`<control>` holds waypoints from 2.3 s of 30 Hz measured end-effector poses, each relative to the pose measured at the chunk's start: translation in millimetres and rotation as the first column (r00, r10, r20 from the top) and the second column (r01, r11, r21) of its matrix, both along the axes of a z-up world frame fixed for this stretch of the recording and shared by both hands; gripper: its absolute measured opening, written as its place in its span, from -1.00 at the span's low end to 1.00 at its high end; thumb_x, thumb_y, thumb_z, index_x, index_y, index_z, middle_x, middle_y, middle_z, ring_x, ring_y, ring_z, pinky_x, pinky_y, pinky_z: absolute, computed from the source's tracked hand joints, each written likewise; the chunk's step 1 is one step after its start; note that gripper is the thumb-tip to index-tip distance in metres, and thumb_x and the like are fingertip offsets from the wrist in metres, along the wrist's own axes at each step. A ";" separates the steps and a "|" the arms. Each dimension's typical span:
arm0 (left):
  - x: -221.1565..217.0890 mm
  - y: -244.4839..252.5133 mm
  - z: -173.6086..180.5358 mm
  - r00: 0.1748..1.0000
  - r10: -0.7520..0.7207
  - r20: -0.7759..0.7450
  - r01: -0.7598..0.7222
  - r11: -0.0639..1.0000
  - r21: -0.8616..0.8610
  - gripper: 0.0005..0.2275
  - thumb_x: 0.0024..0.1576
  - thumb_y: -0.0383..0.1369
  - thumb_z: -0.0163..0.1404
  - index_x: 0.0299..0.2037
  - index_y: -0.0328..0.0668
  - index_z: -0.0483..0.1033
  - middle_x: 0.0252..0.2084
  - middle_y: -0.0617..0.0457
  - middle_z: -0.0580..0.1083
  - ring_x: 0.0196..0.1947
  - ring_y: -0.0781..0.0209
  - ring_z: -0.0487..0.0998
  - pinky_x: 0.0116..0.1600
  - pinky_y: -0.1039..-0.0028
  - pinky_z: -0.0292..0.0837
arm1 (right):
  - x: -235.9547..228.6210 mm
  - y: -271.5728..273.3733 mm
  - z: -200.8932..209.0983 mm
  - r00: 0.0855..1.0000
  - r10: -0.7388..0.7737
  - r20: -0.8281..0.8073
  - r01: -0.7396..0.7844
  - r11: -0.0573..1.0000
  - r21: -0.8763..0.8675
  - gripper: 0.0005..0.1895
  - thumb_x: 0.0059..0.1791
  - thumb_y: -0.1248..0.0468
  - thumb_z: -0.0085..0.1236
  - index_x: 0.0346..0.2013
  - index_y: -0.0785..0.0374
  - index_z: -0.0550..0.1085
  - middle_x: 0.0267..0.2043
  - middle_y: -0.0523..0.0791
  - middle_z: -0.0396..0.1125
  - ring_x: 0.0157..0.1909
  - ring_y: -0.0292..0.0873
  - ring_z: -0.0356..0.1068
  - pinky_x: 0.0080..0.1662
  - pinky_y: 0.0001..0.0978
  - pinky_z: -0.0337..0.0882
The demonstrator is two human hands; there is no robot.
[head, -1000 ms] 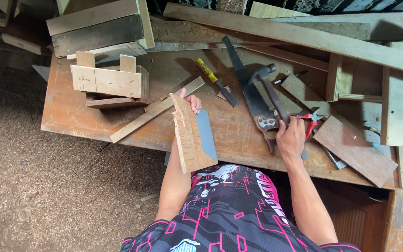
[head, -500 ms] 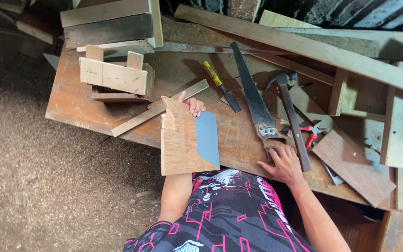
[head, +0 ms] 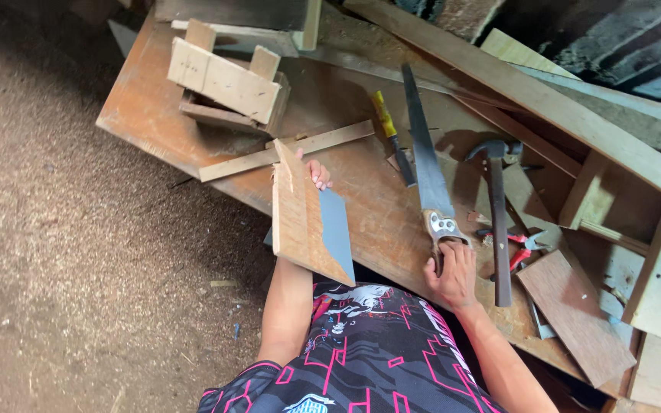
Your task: The person uses a hammer and a yellow-handled chisel to carve and shape a small wooden block on a workbench. They then use a hand saw to cut a rectangular piece of wood. The workbench is cluttered with various tools and wood pieces.
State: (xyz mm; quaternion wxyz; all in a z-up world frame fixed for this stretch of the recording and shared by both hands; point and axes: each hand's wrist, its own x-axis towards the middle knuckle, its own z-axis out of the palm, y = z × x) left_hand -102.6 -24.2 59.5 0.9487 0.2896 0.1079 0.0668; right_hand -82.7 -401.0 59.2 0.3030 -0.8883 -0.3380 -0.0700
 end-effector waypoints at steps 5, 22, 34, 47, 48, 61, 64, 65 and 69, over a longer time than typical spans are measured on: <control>-30.2 32.4 -77.3 0.983 0.162 -0.089 -0.158 0.986 0.051 -0.36 0.43 0.25 -0.44 -0.50 -0.07 0.30 -0.58 0.11 0.31 -0.53 0.20 0.34 -0.28 0.34 0.32 | -10.2 40.0 10.0 0.991 0.125 0.057 -0.135 0.964 0.228 -0.53 -0.18 0.34 0.19 -0.02 0.41 0.32 -0.01 0.16 0.26 0.02 0.24 0.26 0.11 0.06 0.27; -146.0 49.4 -38.9 -0.061 0.694 -0.718 0.000 0.719 0.695 -0.01 0.15 0.41 -0.59 -0.19 -0.55 0.64 -0.10 -0.40 0.58 -0.08 -0.20 0.61 -0.03 0.16 0.51 | 8.8 163.4 90.8 0.817 0.569 0.091 -0.552 0.727 0.408 -0.33 -0.20 0.06 0.34 -0.01 0.44 0.31 -0.06 0.18 0.26 -0.04 0.19 0.31 0.01 -0.04 0.36; -178.9 48.3 -97.8 0.044 0.724 -0.688 0.060 0.685 0.726 -0.11 0.03 0.44 -0.31 -0.17 -0.43 0.65 -0.16 -0.39 0.59 -0.09 -0.20 0.64 -0.04 0.14 0.52 | -42.7 242.0 64.3 0.672 0.722 -0.166 -0.627 0.674 0.391 -0.80 -0.04 0.32 0.35 -0.24 0.29 0.47 -0.33 0.00 0.37 -0.37 -0.01 0.40 -0.28 -0.23 0.41; -166.6 60.4 -79.0 0.062 0.878 -0.475 0.213 0.453 0.865 -0.34 0.23 0.17 -0.20 -0.19 -0.45 0.63 -0.12 -0.48 0.54 -0.03 -0.47 0.55 0.10 -0.05 0.42 | -45.5 256.4 68.6 0.748 0.592 -0.300 -0.495 0.799 0.341 -0.80 -0.02 0.24 0.34 -0.28 0.35 0.56 -0.47 -0.01 0.36 -0.49 -0.12 0.33 -0.35 -0.30 0.34; -166.4 57.6 -73.2 0.065 0.877 -0.476 0.228 0.451 0.863 -0.36 0.24 0.16 -0.20 -0.20 -0.43 0.62 -0.13 -0.47 0.54 -0.04 -0.46 0.56 0.07 -0.06 0.43 | -46.8 255.5 70.8 0.756 0.583 -0.298 -0.491 0.806 0.331 -0.80 -0.02 0.25 0.34 -0.27 0.34 0.56 -0.47 -0.01 0.36 -0.49 -0.12 0.34 -0.35 -0.30 0.34; -160.8 67.7 -38.1 0.089 0.871 -0.483 0.293 0.440 0.849 -0.40 0.26 0.17 -0.24 -0.31 -0.29 0.58 -0.26 -0.39 0.57 -0.20 -0.40 0.60 -0.09 -0.08 0.49 | -50.5 263.5 79.7 0.805 0.510 -0.303 -0.438 0.856 0.275 -0.83 0.02 0.27 0.29 -0.24 0.36 0.60 -0.49 -0.02 0.39 -0.49 -0.16 0.38 -0.33 -0.34 0.34; -164.2 65.5 -37.2 0.088 0.881 -0.465 0.311 0.420 0.853 -0.41 0.26 0.16 -0.22 -0.32 -0.30 0.57 -0.29 -0.38 0.57 -0.23 -0.39 0.61 -0.10 -0.07 0.49 | -54.4 264.4 80.1 0.795 0.491 -0.357 -0.401 0.866 0.298 -0.83 0.05 0.26 0.26 -0.24 0.35 0.59 -0.48 -0.05 0.42 -0.48 -0.21 0.40 -0.33 -0.37 0.36; -162.9 65.9 -37.3 0.090 0.889 -0.449 0.317 0.402 0.859 -0.42 0.26 0.16 -0.21 -0.32 -0.30 0.57 -0.31 -0.38 0.57 -0.23 -0.39 0.60 -0.09 -0.07 0.48 | -53.8 266.0 79.5 0.790 0.486 -0.375 -0.385 0.868 0.314 -0.82 0.06 0.25 0.25 -0.24 0.35 0.59 -0.47 -0.06 0.43 -0.47 -0.22 0.42 -0.33 -0.38 0.37; -160.6 59.5 -39.5 0.111 0.902 -0.416 0.393 0.345 0.852 -0.46 0.23 0.12 -0.15 -0.26 -0.32 0.54 -0.35 -0.39 0.56 -0.28 -0.38 0.61 -0.13 -0.06 0.48 | -53.0 267.2 78.6 0.788 0.482 -0.384 -0.385 0.872 0.304 -0.81 0.06 0.23 0.26 -0.25 0.34 0.59 -0.46 -0.08 0.44 -0.46 -0.24 0.42 -0.32 -0.39 0.39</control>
